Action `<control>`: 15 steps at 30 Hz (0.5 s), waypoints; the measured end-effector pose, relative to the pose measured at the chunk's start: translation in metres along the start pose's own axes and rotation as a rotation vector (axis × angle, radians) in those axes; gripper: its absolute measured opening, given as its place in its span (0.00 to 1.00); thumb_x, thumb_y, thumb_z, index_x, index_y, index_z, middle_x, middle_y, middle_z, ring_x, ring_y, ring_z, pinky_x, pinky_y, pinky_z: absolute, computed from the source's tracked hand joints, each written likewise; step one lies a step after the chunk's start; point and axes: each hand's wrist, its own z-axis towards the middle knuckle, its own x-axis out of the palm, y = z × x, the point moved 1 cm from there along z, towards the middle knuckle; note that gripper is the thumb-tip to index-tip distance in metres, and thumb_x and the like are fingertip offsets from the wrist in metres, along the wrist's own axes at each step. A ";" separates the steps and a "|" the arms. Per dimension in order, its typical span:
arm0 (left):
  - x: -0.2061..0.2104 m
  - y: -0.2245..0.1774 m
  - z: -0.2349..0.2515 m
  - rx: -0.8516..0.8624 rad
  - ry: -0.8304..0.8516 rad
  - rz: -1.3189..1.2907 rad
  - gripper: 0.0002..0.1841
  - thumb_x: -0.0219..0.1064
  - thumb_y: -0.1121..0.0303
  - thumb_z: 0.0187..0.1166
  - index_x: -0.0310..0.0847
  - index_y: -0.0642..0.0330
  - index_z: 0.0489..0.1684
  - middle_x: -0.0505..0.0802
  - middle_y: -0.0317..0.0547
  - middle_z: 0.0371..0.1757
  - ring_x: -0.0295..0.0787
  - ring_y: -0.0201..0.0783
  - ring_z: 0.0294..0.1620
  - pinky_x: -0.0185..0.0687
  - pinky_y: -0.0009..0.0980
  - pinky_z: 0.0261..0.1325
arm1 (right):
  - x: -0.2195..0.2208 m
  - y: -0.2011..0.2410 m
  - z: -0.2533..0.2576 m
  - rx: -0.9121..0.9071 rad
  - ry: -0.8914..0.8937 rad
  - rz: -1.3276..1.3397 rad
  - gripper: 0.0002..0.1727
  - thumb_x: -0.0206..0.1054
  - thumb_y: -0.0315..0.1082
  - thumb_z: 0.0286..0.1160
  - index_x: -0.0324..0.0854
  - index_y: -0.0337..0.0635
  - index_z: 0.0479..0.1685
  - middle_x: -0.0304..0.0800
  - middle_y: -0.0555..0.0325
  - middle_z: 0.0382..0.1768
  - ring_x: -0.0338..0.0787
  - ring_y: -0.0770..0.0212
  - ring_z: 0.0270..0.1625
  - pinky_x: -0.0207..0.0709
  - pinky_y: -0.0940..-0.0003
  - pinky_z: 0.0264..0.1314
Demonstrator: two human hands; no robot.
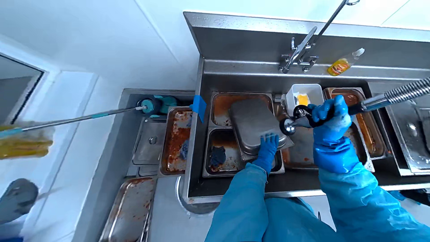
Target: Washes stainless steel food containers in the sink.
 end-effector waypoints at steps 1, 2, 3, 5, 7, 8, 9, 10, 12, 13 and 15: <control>0.002 0.000 0.001 -0.005 -0.019 0.004 0.37 0.68 0.77 0.77 0.62 0.53 0.90 0.74 0.58 0.86 0.71 0.62 0.84 0.70 0.68 0.78 | 0.009 -0.002 -0.009 0.018 0.009 -0.016 0.25 0.48 0.42 0.92 0.73 0.52 0.17 0.68 0.69 0.08 0.74 0.65 0.13 0.87 0.57 0.34; 0.004 -0.001 0.000 -0.023 -0.033 -0.022 0.31 0.63 0.77 0.81 0.67 0.52 0.87 0.78 0.57 0.82 0.74 0.61 0.82 0.71 0.65 0.78 | 0.016 -0.004 -0.018 0.031 0.038 -0.032 0.25 0.48 0.41 0.91 0.73 0.52 0.17 0.68 0.69 0.08 0.75 0.65 0.14 0.87 0.57 0.36; 0.005 -0.003 -0.003 -0.059 -0.025 -0.086 0.27 0.59 0.74 0.85 0.71 0.51 0.85 0.79 0.56 0.82 0.74 0.59 0.82 0.69 0.63 0.80 | 0.021 -0.007 -0.029 0.041 0.075 -0.035 0.23 0.50 0.38 0.89 0.75 0.52 0.18 0.70 0.68 0.09 0.77 0.65 0.15 0.88 0.56 0.39; 0.004 -0.003 -0.016 -0.168 -0.004 -0.292 0.23 0.57 0.66 0.90 0.73 0.47 0.84 0.78 0.51 0.84 0.71 0.53 0.86 0.64 0.57 0.87 | 0.033 -0.014 -0.051 0.076 0.116 0.001 0.20 0.52 0.36 0.88 0.75 0.50 0.20 0.71 0.67 0.10 0.78 0.65 0.16 0.89 0.55 0.41; -0.004 0.001 -0.036 -0.220 0.044 -0.470 0.28 0.57 0.59 0.90 0.64 0.46 0.90 0.65 0.48 0.93 0.57 0.49 0.93 0.57 0.52 0.92 | 0.042 -0.019 -0.070 0.131 0.083 0.056 0.20 0.53 0.35 0.87 0.75 0.49 0.19 0.70 0.67 0.09 0.78 0.65 0.15 0.88 0.56 0.38; -0.015 0.003 -0.044 -0.212 0.053 -0.480 0.30 0.58 0.61 0.89 0.60 0.48 0.92 0.59 0.47 0.96 0.50 0.49 0.96 0.55 0.50 0.93 | 0.043 -0.021 -0.077 0.141 0.069 0.060 0.20 0.53 0.35 0.86 0.75 0.48 0.19 0.70 0.66 0.09 0.78 0.65 0.15 0.89 0.56 0.38; -0.023 0.004 -0.049 -0.207 0.046 -0.489 0.31 0.59 0.63 0.89 0.59 0.48 0.92 0.56 0.47 0.96 0.49 0.49 0.96 0.56 0.49 0.93 | 0.043 -0.024 -0.083 0.132 0.068 0.053 0.19 0.54 0.34 0.86 0.76 0.48 0.20 0.71 0.66 0.09 0.78 0.64 0.15 0.89 0.55 0.39; -0.024 0.004 -0.050 -0.195 0.016 -0.505 0.30 0.59 0.64 0.89 0.60 0.48 0.92 0.56 0.47 0.96 0.49 0.49 0.96 0.56 0.49 0.93 | 0.041 -0.026 -0.088 0.112 0.081 0.037 0.17 0.56 0.34 0.85 0.77 0.48 0.22 0.73 0.66 0.10 0.80 0.64 0.16 0.90 0.55 0.41; -0.017 0.005 -0.048 -0.162 -0.039 -0.532 0.28 0.59 0.63 0.89 0.63 0.49 0.90 0.62 0.50 0.94 0.52 0.49 0.95 0.54 0.51 0.94 | 0.039 -0.029 -0.091 0.082 0.111 0.009 0.15 0.59 0.34 0.83 0.80 0.49 0.23 0.75 0.66 0.11 0.82 0.65 0.17 0.91 0.55 0.45; -0.011 0.005 -0.046 -0.158 -0.066 -0.546 0.27 0.59 0.61 0.90 0.64 0.50 0.89 0.64 0.50 0.93 0.54 0.49 0.94 0.54 0.52 0.94 | 0.038 -0.029 -0.090 0.079 0.113 0.008 0.15 0.59 0.34 0.83 0.80 0.49 0.23 0.75 0.66 0.11 0.81 0.65 0.17 0.91 0.55 0.45; -0.003 0.005 -0.042 -0.177 -0.071 -0.553 0.27 0.57 0.57 0.91 0.64 0.47 0.89 0.66 0.46 0.92 0.57 0.45 0.93 0.56 0.49 0.93 | 0.037 -0.027 -0.085 0.079 0.101 0.017 0.16 0.57 0.33 0.84 0.79 0.47 0.23 0.74 0.65 0.10 0.80 0.64 0.16 0.91 0.53 0.43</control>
